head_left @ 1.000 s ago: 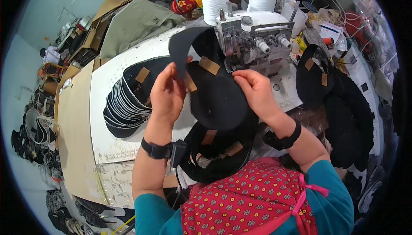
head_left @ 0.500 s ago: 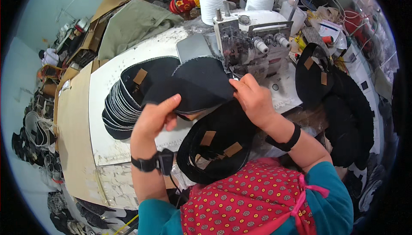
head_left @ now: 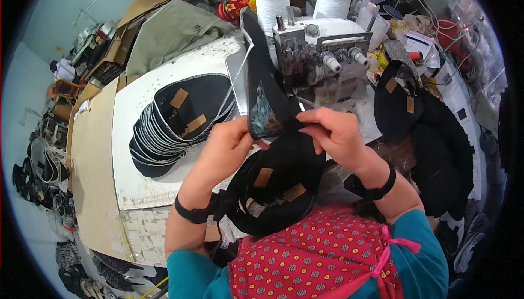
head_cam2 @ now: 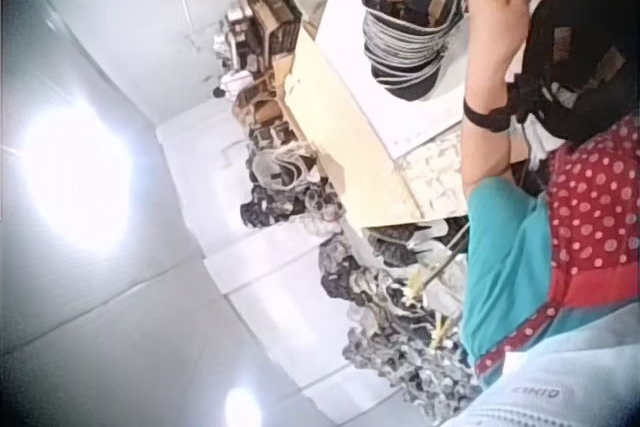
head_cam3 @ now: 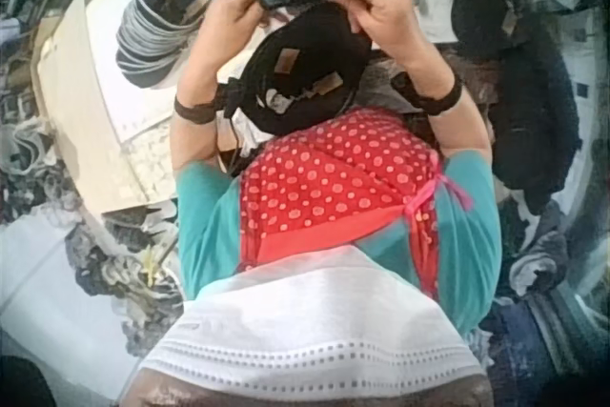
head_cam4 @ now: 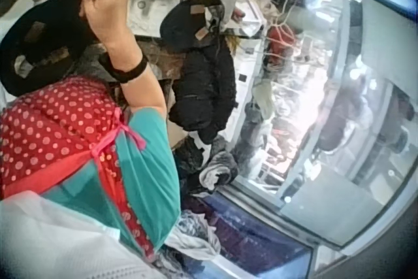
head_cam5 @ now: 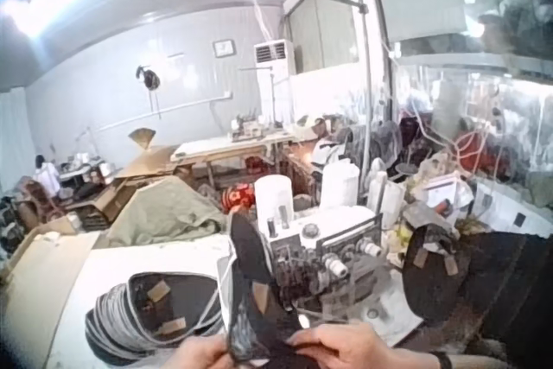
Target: Stitching decorative patches and edges onto black shoe upper components using an overlock sewing machine.
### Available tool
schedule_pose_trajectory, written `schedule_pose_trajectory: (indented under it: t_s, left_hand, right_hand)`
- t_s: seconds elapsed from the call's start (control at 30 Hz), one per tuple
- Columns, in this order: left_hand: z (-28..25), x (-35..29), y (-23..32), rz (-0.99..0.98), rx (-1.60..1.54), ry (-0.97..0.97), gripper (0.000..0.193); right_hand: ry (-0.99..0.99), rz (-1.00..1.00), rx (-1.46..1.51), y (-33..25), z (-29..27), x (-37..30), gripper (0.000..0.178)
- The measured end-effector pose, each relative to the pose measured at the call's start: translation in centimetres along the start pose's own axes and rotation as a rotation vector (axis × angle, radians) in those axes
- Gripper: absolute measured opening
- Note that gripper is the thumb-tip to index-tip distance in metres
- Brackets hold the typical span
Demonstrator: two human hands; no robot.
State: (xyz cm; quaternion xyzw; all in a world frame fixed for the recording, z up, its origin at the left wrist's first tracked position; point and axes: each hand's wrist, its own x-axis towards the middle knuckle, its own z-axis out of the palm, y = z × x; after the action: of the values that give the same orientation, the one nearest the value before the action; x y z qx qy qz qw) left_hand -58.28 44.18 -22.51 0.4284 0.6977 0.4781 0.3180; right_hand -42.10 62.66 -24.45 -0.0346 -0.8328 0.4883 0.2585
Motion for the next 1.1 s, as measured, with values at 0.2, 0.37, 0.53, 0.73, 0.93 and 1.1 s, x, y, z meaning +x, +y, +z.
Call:
schedule_pose_trajectory:
  t_s: [0.2, 0.37, 0.53, 0.73, 0.93, 1.1]
  left_hand:
    - [0.6, 2.4, 0.0, 0.407, 0.687, 0.616, 0.049]
    - [0.9, 4.5, -1.2, 0.212, 0.447, 0.464, 0.065]
    - [0.8, 4.8, -2.3, 0.152, 0.191, 0.118, 0.032]
    - [-2.0, 3.4, -5.8, 0.068, -0.659, 0.105, 0.029]
    - [-0.7, 4.5, -3.8, 0.135, -0.58, 0.494, 0.025]
    - [-3.8, 7.1, -6.4, 0.139, -0.223, 0.593, 0.02]
  right_hand:
    - [0.136, -0.276, -0.219, 2.4, 1.8, 1.3, 0.017]
    - [0.089, 0.177, -0.165, 2.8, 2.5, 1.6, 0.021]
    - [-0.002, -0.161, -0.008, 2.1, 0.6, -0.3, 0.032]
    - [-0.193, -0.307, -0.096, 2.5, -1.2, -2.8, 0.024]
    - [-0.081, -0.377, -0.23, 4.3, 0.1, -1.6, 0.022]
    - [0.064, -0.386, -0.315, 5.1, 2.4, 0.1, 0.023]
